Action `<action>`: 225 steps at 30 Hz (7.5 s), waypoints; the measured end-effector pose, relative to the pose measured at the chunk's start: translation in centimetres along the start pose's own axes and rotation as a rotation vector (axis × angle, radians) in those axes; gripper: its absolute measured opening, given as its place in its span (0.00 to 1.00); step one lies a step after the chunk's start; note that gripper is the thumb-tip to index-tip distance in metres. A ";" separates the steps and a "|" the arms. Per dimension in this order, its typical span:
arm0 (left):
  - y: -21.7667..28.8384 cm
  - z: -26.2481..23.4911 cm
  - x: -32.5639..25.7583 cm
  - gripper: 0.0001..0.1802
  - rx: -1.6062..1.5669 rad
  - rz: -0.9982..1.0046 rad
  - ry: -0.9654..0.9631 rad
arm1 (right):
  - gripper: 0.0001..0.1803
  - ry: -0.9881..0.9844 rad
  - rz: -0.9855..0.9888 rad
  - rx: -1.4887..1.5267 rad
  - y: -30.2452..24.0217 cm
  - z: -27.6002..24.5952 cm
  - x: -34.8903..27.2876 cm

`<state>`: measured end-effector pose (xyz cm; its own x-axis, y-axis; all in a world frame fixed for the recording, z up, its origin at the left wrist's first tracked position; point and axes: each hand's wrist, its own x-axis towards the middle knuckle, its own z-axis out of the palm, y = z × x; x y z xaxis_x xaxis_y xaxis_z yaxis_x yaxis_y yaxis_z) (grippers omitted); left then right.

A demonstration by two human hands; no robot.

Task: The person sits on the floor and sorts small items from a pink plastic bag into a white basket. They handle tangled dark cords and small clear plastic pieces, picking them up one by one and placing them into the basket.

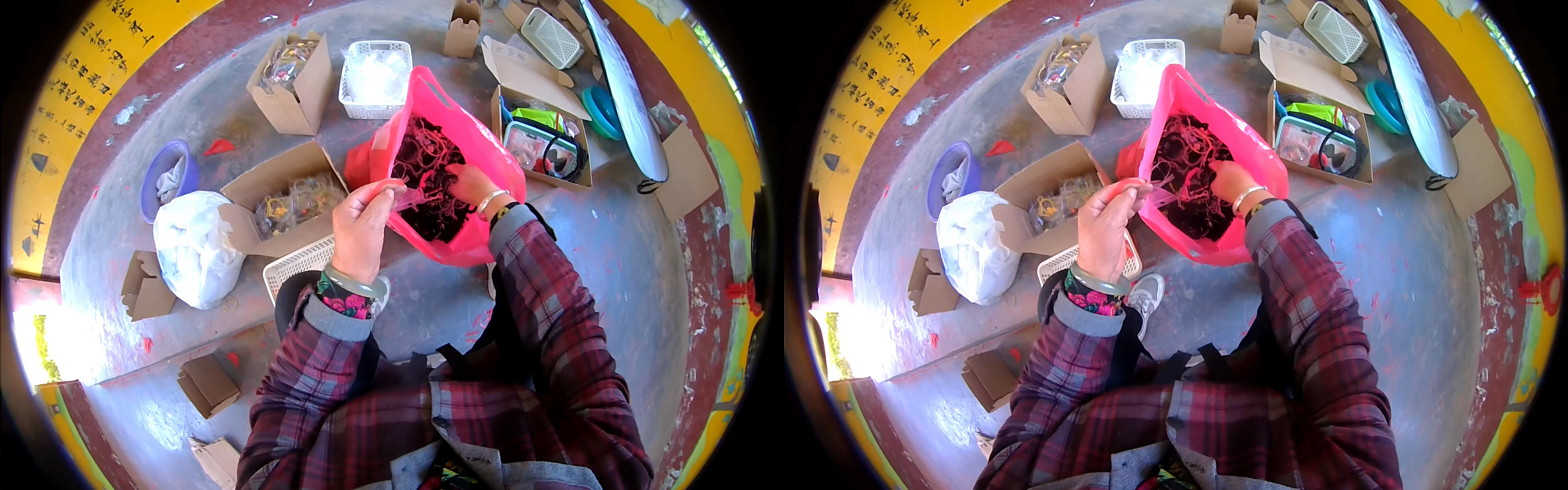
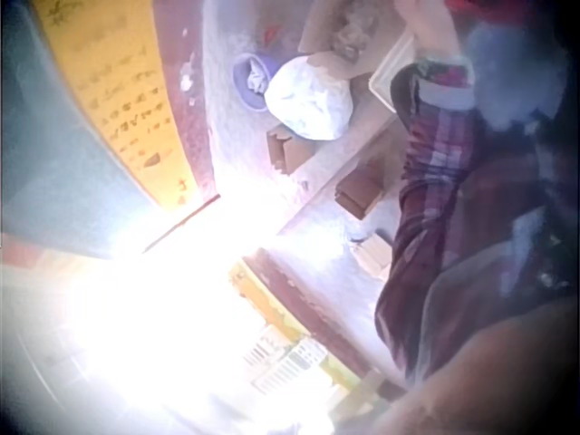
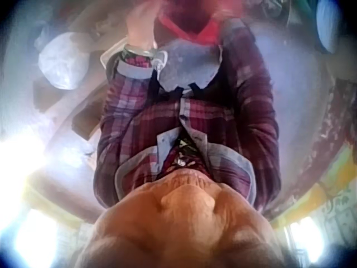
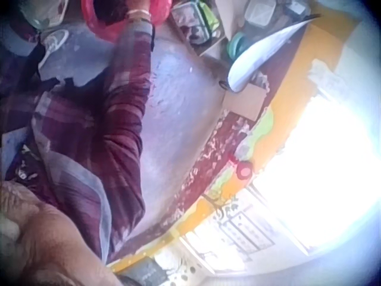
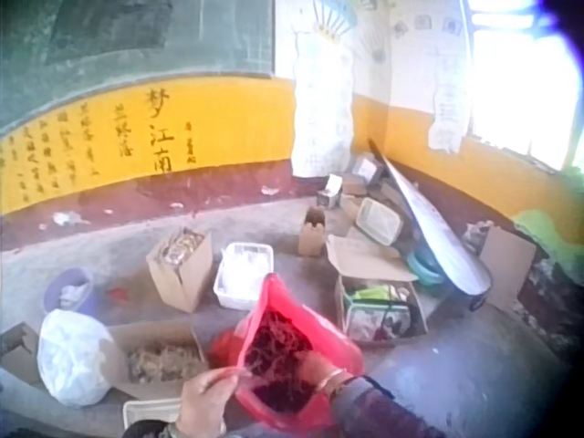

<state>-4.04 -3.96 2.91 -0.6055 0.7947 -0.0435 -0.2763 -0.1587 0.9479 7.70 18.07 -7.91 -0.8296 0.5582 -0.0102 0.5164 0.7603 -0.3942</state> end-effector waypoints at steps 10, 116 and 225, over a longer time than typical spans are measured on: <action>-0.8 0.6 0.5 0.09 0.043 -0.019 -0.008 | 0.32 0.261 0.263 0.157 0.9 3.5 8.0; 0.1 0.9 0.4 0.07 -0.266 -0.386 -0.373 | 0.11 -0.317 0.045 1.219 -7.8 -10.0 -7.4; -1.5 2.5 0.9 0.18 -0.123 0.032 0.001 | 0.25 0.424 0.269 1.461 -8.7 -10.6 -8.1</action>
<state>-2.26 -1.54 2.25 -0.6162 0.7874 -0.0140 -0.3461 -0.2548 0.9029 12.15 10.44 5.32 -0.4996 0.8632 -0.0725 -0.2245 -0.2099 -0.9516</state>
